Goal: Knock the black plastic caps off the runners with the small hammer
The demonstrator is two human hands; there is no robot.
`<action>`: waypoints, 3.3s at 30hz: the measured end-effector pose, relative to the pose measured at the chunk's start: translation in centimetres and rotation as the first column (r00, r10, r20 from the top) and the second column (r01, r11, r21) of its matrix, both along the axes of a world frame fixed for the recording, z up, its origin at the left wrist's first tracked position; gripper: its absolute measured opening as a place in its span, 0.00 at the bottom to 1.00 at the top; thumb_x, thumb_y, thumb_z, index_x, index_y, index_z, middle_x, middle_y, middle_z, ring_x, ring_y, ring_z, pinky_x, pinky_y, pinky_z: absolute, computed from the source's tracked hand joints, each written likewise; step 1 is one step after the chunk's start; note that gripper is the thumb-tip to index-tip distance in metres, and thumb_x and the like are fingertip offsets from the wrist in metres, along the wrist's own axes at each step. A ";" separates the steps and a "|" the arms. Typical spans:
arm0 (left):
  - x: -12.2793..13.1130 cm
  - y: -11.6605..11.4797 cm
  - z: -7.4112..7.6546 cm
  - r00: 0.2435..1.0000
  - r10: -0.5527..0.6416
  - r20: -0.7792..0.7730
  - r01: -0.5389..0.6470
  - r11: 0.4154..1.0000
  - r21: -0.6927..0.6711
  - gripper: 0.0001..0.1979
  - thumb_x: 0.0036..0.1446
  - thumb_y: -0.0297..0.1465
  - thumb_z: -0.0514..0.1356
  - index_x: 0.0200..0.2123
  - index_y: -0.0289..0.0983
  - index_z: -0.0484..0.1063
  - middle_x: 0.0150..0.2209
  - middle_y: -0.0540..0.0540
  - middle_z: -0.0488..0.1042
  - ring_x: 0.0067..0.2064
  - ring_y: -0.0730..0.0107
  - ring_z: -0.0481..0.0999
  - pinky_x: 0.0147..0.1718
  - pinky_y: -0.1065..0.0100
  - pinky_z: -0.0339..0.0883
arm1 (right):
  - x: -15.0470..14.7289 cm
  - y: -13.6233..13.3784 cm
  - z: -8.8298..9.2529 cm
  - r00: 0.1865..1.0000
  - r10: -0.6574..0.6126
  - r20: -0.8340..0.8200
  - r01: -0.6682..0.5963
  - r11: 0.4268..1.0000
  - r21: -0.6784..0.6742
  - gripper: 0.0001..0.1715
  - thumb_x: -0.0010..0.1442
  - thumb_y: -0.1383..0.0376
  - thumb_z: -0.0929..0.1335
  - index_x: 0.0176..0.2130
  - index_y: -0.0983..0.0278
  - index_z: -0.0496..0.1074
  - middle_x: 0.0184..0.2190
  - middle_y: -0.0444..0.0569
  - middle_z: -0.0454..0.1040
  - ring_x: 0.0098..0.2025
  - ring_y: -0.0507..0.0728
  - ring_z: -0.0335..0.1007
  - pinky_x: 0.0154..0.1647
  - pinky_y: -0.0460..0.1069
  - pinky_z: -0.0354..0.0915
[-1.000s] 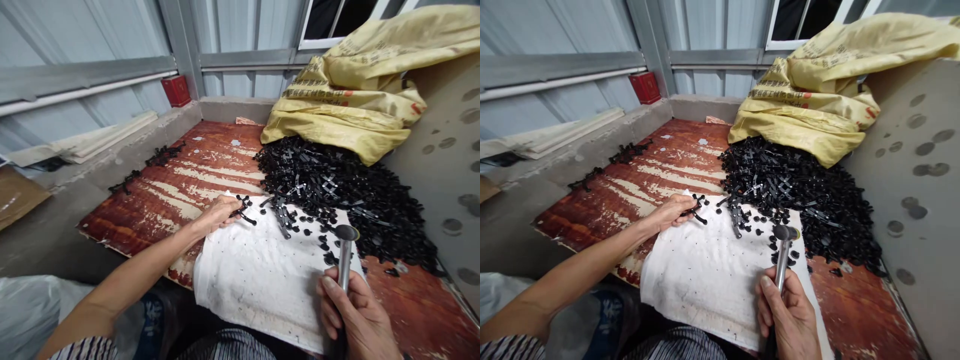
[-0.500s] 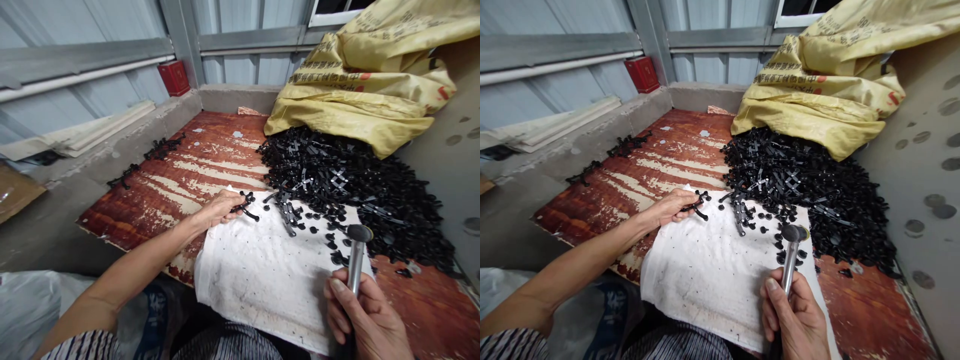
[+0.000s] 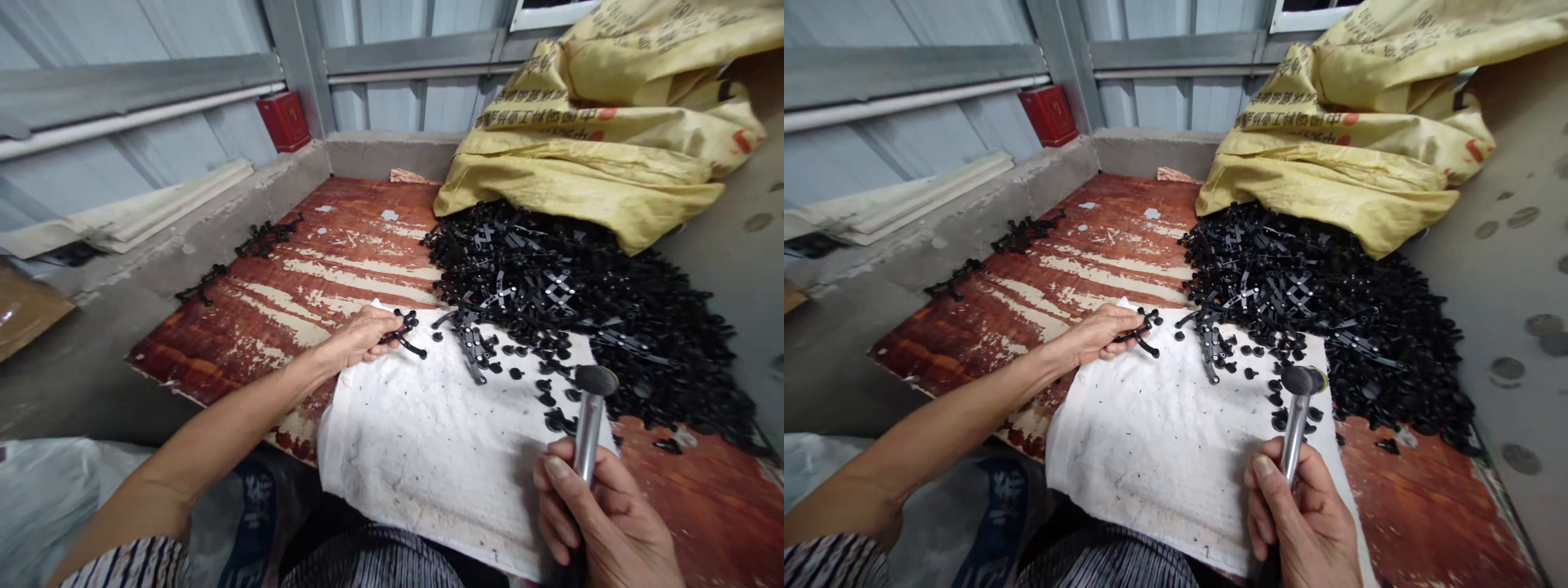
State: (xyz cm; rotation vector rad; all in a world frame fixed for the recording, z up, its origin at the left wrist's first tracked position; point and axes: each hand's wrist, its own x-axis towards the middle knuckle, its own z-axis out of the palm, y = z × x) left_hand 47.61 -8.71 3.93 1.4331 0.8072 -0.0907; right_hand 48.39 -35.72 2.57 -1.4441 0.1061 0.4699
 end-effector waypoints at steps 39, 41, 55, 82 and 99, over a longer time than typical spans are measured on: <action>1.6 1.3 0.3 0.988 -0.126 -0.090 0.135 0.986 0.099 0.13 0.62 0.25 0.55 0.23 0.34 0.65 0.15 0.50 0.65 0.10 0.86 0.52 0.12 0.75 0.35 | 0.5 -0.5 -1.2 0.998 -0.003 0.062 0.008 0.997 -0.074 0.19 0.48 0.54 0.76 0.36 0.61 0.72 0.22 0.41 0.68 0.14 0.45 0.55 0.09 0.40 0.54; 1.7 1.4 0.2 0.986 -0.136 -0.092 0.144 0.986 0.088 0.13 0.62 0.24 0.55 0.23 0.34 0.65 0.15 0.50 0.65 0.10 0.86 0.52 0.12 0.75 0.36 | 0.4 -0.4 -1.0 0.997 -0.015 0.077 0.021 0.996 -0.081 0.17 0.48 0.56 0.77 0.35 0.61 0.73 0.22 0.42 0.69 0.14 0.45 0.55 0.09 0.40 0.54; 1.7 1.9 0.2 0.969 -0.217 -0.113 0.234 0.958 0.164 0.08 0.61 0.24 0.56 0.28 0.32 0.66 0.16 0.51 0.64 0.11 0.86 0.52 0.14 0.75 0.36 | 0.1 -0.3 -0.8 0.995 -0.026 0.096 0.038 0.991 -0.129 0.13 0.51 0.59 0.75 0.36 0.60 0.74 0.23 0.42 0.68 0.15 0.44 0.56 0.11 0.39 0.54; 1.1 2.5 -0.5 0.985 -0.172 -0.002 0.172 0.985 -0.034 0.12 0.61 0.24 0.56 0.24 0.33 0.67 0.15 0.50 0.65 0.10 0.87 0.53 0.09 0.78 0.36 | 0.5 -0.2 -1.0 0.993 0.016 0.114 -0.004 0.994 -0.106 0.16 0.50 0.56 0.76 0.37 0.60 0.76 0.23 0.42 0.68 0.14 0.45 0.55 0.09 0.41 0.54; 1.2 2.6 -0.6 0.981 -0.192 -0.006 0.192 0.981 -0.022 0.11 0.60 0.24 0.56 0.24 0.34 0.67 0.17 0.49 0.67 0.10 0.86 0.55 0.10 0.77 0.37 | 0.6 -0.6 -1.8 0.993 -0.003 0.122 0.022 0.988 -0.155 0.16 0.48 0.53 0.75 0.36 0.56 0.76 0.23 0.43 0.67 0.13 0.47 0.54 0.08 0.42 0.52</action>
